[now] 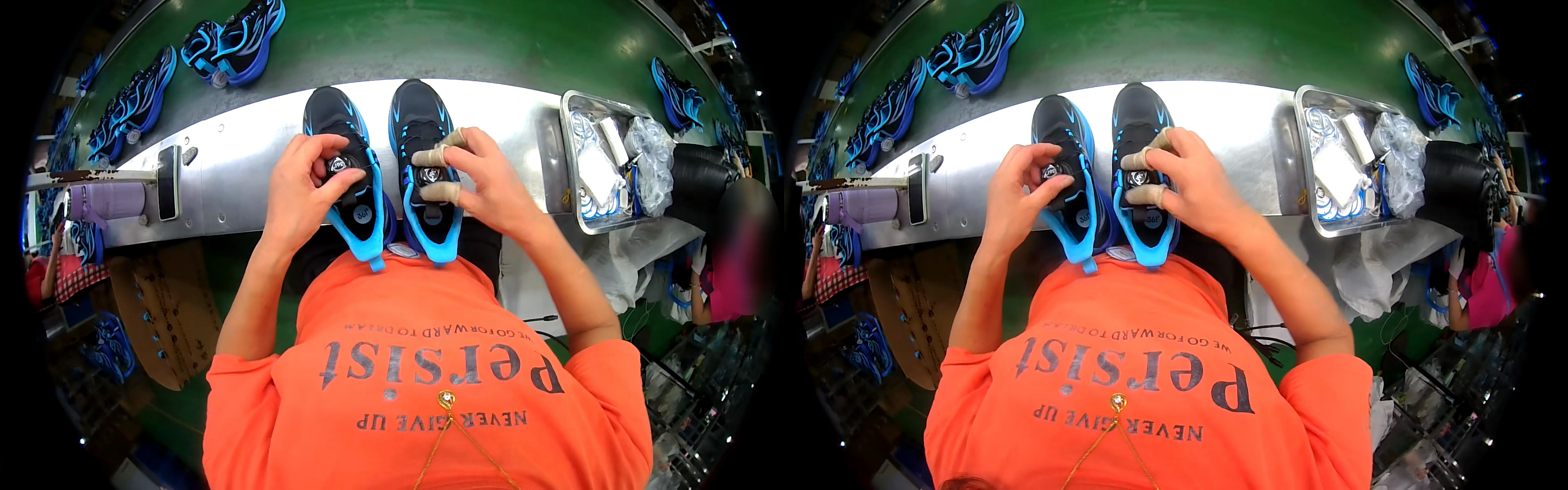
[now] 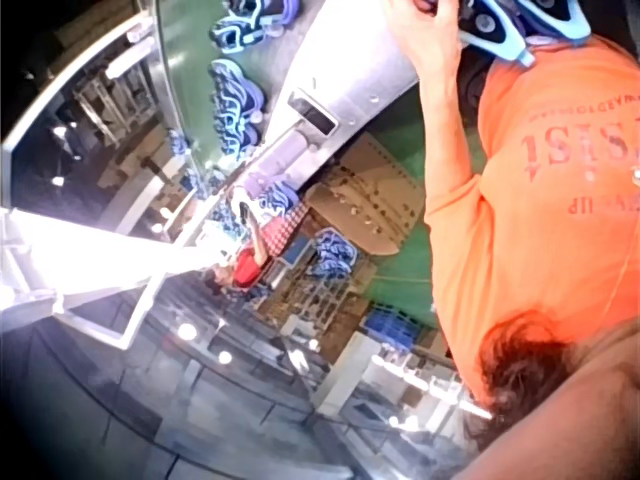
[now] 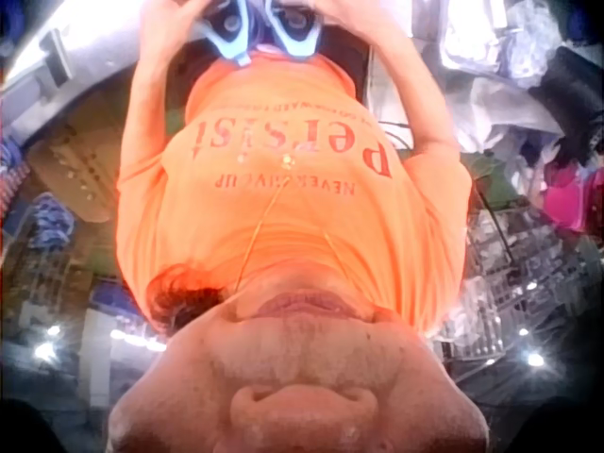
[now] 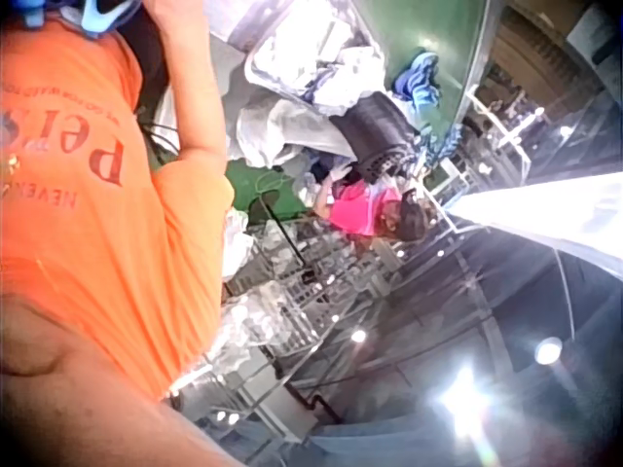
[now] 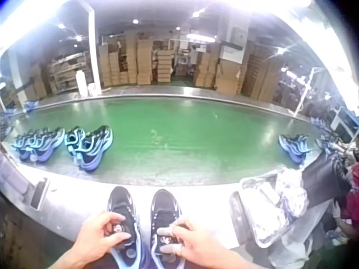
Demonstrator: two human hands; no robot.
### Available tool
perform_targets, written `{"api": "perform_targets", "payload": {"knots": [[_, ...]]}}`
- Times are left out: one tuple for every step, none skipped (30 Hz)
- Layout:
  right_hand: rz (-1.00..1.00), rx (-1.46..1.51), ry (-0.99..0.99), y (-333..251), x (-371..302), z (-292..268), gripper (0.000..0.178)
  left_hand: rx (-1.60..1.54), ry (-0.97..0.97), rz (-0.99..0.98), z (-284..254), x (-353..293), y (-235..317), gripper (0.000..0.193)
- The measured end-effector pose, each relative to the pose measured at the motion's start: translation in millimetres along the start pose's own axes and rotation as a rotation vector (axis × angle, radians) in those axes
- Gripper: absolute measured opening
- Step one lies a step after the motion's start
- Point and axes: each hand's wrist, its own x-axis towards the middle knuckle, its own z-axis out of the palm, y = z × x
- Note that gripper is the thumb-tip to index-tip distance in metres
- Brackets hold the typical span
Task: The person repeatedly picks up pairs of black and blue athletic shoes from a conveyor belt, inserts small circular inserts into the tongue area of each shoe, and places the shoes back on the belt. The person handles the shoes one pair at a time, using both hands to position the inserts.
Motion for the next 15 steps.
{"api": "perform_targets", "payload": {"knots": [[-0.039, 0.011, -0.056, 0.4, 3.4, -5.8, 0.036, 0.007, 0.000, 0.000, -0.4, -0.8, 3.1, 0.031], [-0.019, 0.036, -0.084, -1.3, 4.3, -6.3, 0.036, 0.015, 0.000, 0.000, -1.1, -1.4, 4.6, 0.031], [0.000, 0.061, -0.113, -4.1, 3.4, -6.3, 0.036, -0.057, -0.043, -0.009, -1.3, 0.6, 1.7, 0.031], [0.017, 0.088, -0.149, -6.8, 3.5, -5.5, 0.036, -0.129, -0.082, -0.024, -1.2, 2.9, -6.2, 0.032], [0.041, 0.096, -0.149, -8.9, 3.7, -5.7, 0.034, -0.198, -0.123, -0.040, -1.6, 4.2, -15.3, 0.033], [0.066, 0.103, -0.148, -10.1, 3.6, -7.1, 0.033, -0.354, -0.191, -0.049, -2.8, 2.3, -30.1, 0.035], [0.094, 0.108, -0.141, -9.4, 3.0, -7.5, 0.032, -0.425, -0.201, -0.055, -4.5, 1.0, -30.4, 0.035], [0.077, 0.118, -0.112, -6.0, 2.6, -8.3, 0.029, -0.495, -0.211, -0.061, -6.9, -1.0, -29.6, 0.036], [0.073, 0.096, -0.106, -3.3, 5.0, -9.3, 0.028, -0.565, -0.221, -0.067, -9.6, -2.4, -28.2, 0.036], [0.072, 0.069, -0.100, -2.8, 8.2, -9.8, 0.026, -0.380, -0.161, 0.028, -10.8, -3.1, -22.5, 0.036], [0.069, 0.037, -0.096, -3.7, 12.3, -11.2, 0.025, -0.198, -0.096, 0.123, -9.2, -1.3, -11.7, 0.035], [0.085, 0.039, -0.117, -8.2, 15.9, -11.7, 0.025, -0.016, -0.031, 0.216, -7.2, 0.1, -5.9, 0.035], [0.096, 0.060, -0.130, -9.8, 16.1, -9.9, 0.025, -0.045, -0.030, 0.158, -4.5, 0.7, -6.1, 0.035], [0.108, 0.081, -0.143, -10.5, 15.7, -7.4, 0.025, -0.074, -0.028, 0.100, -0.8, 1.7, -8.8, 0.035], [0.119, 0.102, -0.157, -11.2, 15.9, -5.7, 0.025, -0.104, -0.027, 0.041, 2.2, 3.0, -13.0, 0.035]]}}
